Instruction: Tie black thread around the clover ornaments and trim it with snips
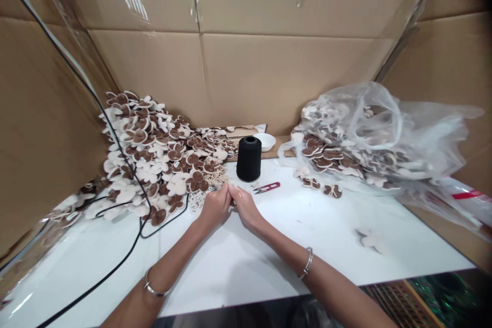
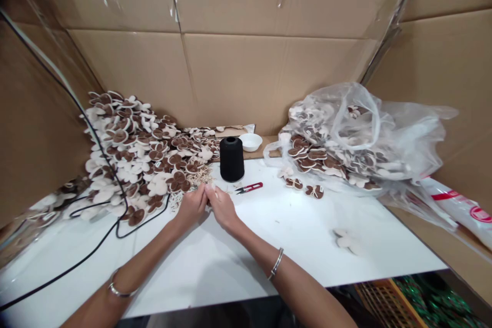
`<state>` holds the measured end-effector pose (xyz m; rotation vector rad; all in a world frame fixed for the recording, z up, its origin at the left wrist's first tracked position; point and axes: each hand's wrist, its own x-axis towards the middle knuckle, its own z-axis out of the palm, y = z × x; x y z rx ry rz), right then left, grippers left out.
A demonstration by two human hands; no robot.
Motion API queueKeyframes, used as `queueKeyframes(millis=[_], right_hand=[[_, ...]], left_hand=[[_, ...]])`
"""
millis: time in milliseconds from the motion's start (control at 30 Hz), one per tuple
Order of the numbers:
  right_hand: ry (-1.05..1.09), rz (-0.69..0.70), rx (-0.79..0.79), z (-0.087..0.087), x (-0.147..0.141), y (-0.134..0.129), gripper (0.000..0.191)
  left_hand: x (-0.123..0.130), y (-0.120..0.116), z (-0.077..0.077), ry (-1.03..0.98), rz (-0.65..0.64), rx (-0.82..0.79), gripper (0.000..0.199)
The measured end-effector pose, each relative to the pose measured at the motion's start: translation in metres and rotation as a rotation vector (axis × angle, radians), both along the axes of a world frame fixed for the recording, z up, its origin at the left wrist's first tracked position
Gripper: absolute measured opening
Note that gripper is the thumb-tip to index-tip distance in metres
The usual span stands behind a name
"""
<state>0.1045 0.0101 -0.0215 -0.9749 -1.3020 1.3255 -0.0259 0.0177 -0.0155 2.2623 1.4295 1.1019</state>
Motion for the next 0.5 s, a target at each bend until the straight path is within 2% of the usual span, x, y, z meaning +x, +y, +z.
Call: queueKeyframes(millis=[133, 233, 500], right_hand=[[0.023, -0.045, -0.008, -0.003, -0.004, 0.002, 0.047], [0.046, -0.046, -0.029, -0.006, -0.004, 0.004, 0.046], [0.199, -0.003, -0.156, -0.004, -0.009, 0.005, 0.044]], left_hand=[[0.005, -0.001, -0.001, 0.013, 0.033, 0.008, 0.027], [0.007, -0.004, 0.000, -0.050, 0.047, -0.028, 0.025], [0.022, -0.013, 0.004, -0.500, 0.050, -0.200, 0.033]])
